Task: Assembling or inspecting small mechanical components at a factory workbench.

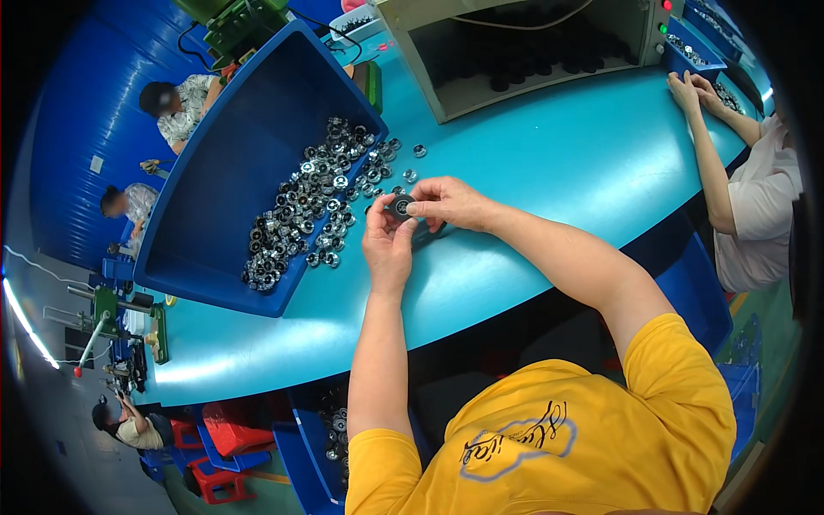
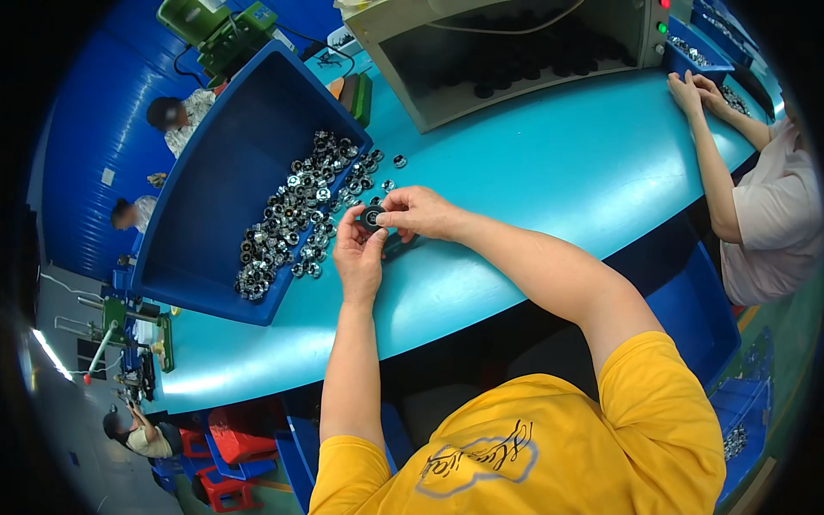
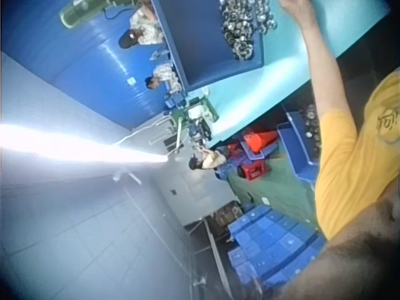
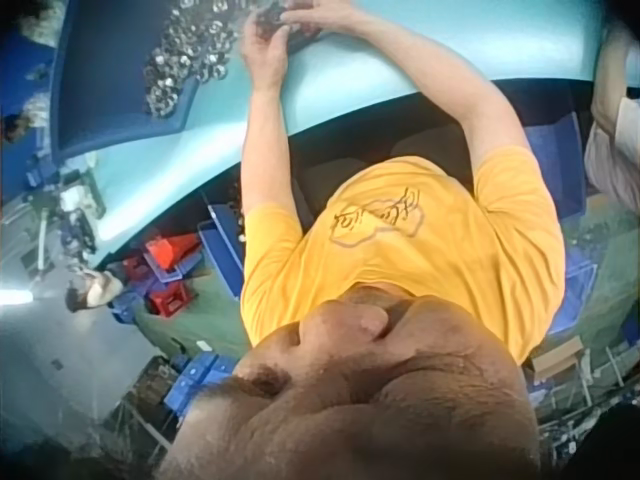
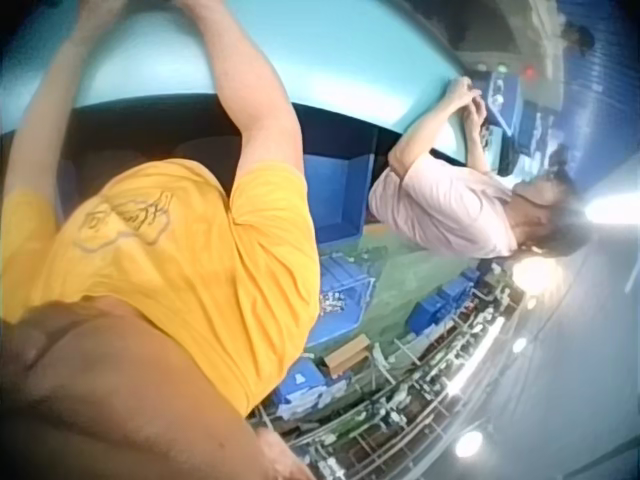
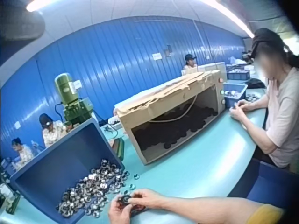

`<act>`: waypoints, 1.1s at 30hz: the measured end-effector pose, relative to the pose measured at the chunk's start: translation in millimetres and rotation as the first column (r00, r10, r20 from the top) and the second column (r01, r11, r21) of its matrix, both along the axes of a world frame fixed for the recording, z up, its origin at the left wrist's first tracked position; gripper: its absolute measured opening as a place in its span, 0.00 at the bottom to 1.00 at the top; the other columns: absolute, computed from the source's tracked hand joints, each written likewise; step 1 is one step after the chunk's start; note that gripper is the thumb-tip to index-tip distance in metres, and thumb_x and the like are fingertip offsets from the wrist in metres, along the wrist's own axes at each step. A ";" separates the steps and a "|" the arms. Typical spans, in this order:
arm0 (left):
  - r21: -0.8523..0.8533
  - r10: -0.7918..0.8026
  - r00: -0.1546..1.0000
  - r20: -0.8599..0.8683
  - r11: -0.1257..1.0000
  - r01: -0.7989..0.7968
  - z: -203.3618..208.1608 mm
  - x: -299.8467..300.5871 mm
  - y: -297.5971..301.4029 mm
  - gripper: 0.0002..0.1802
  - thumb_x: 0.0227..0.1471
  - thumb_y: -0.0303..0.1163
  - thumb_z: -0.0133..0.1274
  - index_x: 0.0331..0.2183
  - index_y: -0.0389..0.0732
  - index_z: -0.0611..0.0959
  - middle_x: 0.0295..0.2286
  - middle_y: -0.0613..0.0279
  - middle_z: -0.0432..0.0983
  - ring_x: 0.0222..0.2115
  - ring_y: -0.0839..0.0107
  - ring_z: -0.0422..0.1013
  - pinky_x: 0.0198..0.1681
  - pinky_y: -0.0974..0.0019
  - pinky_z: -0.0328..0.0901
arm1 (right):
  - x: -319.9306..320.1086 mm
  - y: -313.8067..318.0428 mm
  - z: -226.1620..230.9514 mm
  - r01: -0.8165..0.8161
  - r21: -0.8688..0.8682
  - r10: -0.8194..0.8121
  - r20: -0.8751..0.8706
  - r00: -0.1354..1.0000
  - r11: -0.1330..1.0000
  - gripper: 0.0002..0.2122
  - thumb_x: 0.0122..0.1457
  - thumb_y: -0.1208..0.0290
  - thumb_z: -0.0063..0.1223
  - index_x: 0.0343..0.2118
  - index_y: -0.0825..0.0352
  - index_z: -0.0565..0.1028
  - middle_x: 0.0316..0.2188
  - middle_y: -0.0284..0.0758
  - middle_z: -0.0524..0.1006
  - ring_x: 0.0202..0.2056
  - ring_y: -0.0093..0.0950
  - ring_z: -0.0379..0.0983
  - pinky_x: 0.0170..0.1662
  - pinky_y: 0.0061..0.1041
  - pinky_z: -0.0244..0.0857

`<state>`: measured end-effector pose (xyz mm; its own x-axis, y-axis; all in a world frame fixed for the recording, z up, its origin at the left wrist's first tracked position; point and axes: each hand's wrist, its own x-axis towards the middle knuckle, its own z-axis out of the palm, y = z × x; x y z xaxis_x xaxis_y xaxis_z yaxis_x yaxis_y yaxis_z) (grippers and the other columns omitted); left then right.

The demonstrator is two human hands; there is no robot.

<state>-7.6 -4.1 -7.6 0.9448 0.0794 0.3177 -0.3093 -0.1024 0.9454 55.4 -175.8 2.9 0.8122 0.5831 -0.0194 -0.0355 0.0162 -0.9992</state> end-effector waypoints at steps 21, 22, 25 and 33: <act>0.775 0.609 0.763 -0.215 0.582 -0.246 56.4 -298.1 208.3 0.20 0.44 0.20 0.64 0.43 0.34 0.83 0.20 0.65 0.72 0.21 0.76 0.67 0.27 0.71 0.65 | 63.7 -16.2 -5.3 0.579 -0.423 -0.236 0.627 0.742 0.697 0.13 0.60 0.67 0.56 0.48 0.57 0.78 0.43 0.37 0.76 0.45 0.36 0.75 0.49 0.38 0.71; 0.724 0.572 0.804 -0.161 0.622 -0.297 62.4 -272.1 191.1 0.18 0.46 0.20 0.63 0.43 0.34 0.83 0.21 0.63 0.73 0.22 0.75 0.68 0.28 0.71 0.65 | 68.1 -10.9 -0.6 0.572 -0.472 -0.188 0.638 0.747 0.671 0.14 0.60 0.67 0.57 0.50 0.55 0.78 0.46 0.38 0.74 0.47 0.37 0.75 0.50 0.39 0.71; 0.579 0.316 0.947 -0.057 0.783 -0.227 66.3 -179.6 111.9 0.15 0.48 0.19 0.61 0.41 0.35 0.84 0.24 0.63 0.74 0.23 0.76 0.68 0.28 0.71 0.65 | 86.6 -1.6 -0.8 0.524 -0.646 0.014 0.637 0.770 0.555 0.18 0.60 0.65 0.58 0.54 0.49 0.75 0.53 0.38 0.68 0.50 0.39 0.73 0.52 0.40 0.70; 0.323 -0.157 0.982 -0.106 0.929 0.184 26.0 -2.5 -26.3 0.08 0.54 0.25 0.61 0.38 0.36 0.85 0.24 0.68 0.76 0.24 0.81 0.69 0.27 0.75 0.63 | 105.8 -54.6 -5.3 0.698 -0.254 -0.252 0.806 0.535 0.670 0.10 0.58 0.70 0.56 0.42 0.59 0.81 0.42 0.39 0.76 0.45 0.41 0.75 0.50 0.38 0.70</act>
<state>-10.1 -30.4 18.4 0.9574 -0.1816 0.2243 -0.2774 -0.3642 0.8890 161.1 -230.4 -2.4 0.8507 0.1726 0.4964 0.4681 -0.6782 -0.5665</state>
